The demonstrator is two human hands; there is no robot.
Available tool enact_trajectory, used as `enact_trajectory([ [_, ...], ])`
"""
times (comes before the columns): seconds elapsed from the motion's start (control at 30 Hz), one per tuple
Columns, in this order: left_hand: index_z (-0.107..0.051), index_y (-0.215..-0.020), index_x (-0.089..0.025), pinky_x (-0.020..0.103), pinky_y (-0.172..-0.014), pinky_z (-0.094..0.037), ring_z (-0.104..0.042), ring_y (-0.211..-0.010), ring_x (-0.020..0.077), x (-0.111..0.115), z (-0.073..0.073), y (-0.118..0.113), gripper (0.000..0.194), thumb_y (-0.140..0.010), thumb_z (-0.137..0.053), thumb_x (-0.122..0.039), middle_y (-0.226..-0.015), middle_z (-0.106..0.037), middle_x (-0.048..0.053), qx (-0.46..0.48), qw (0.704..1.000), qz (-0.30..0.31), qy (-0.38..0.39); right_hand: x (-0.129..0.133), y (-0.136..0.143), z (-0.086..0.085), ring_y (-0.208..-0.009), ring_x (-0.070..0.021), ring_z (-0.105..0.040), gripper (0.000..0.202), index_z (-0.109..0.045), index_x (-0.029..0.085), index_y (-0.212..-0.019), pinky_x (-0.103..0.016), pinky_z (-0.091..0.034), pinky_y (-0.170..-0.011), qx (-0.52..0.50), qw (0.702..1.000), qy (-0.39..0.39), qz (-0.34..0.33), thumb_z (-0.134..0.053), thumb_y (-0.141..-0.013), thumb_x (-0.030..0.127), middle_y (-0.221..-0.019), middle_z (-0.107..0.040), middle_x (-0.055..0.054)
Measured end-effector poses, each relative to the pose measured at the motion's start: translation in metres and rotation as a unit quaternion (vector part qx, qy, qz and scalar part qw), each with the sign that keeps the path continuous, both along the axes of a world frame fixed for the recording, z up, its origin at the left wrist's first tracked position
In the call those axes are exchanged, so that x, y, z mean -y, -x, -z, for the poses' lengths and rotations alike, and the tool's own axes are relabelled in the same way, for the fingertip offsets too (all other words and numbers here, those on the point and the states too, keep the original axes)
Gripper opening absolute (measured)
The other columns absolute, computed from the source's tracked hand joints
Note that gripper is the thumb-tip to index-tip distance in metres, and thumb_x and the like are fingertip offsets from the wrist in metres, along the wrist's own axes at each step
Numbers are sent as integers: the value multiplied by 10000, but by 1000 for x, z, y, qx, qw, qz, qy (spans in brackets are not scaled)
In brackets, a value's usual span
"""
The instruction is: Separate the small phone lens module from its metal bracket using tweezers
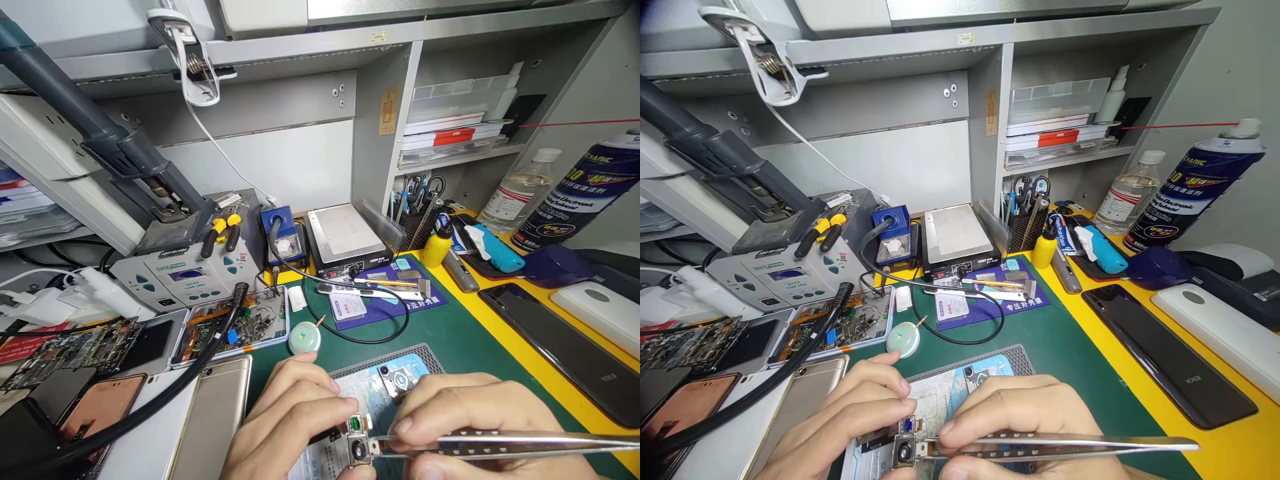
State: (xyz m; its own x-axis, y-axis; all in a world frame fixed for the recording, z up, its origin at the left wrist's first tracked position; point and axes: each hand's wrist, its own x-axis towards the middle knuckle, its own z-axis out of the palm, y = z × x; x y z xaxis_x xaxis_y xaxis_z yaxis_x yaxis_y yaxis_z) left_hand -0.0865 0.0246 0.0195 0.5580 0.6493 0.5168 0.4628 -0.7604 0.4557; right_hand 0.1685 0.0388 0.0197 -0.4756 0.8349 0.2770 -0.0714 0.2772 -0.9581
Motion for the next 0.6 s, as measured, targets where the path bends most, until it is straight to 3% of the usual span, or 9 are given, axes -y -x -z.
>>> enact_trajectory([
  [0.6, -609, -1172, -183, 344, -1120, -487, -674, -984, 155, 4, 3, -5, 422, -808, -820, -215, -935, -703, 10, 45, 999, -24, 6, -2, 4, -5, -541, -112, -733, 515, -853, 356, -988, -146, -608, -562, -16, 1000, -9, 5, -838, -674, -53, -787, -841, 16],
])
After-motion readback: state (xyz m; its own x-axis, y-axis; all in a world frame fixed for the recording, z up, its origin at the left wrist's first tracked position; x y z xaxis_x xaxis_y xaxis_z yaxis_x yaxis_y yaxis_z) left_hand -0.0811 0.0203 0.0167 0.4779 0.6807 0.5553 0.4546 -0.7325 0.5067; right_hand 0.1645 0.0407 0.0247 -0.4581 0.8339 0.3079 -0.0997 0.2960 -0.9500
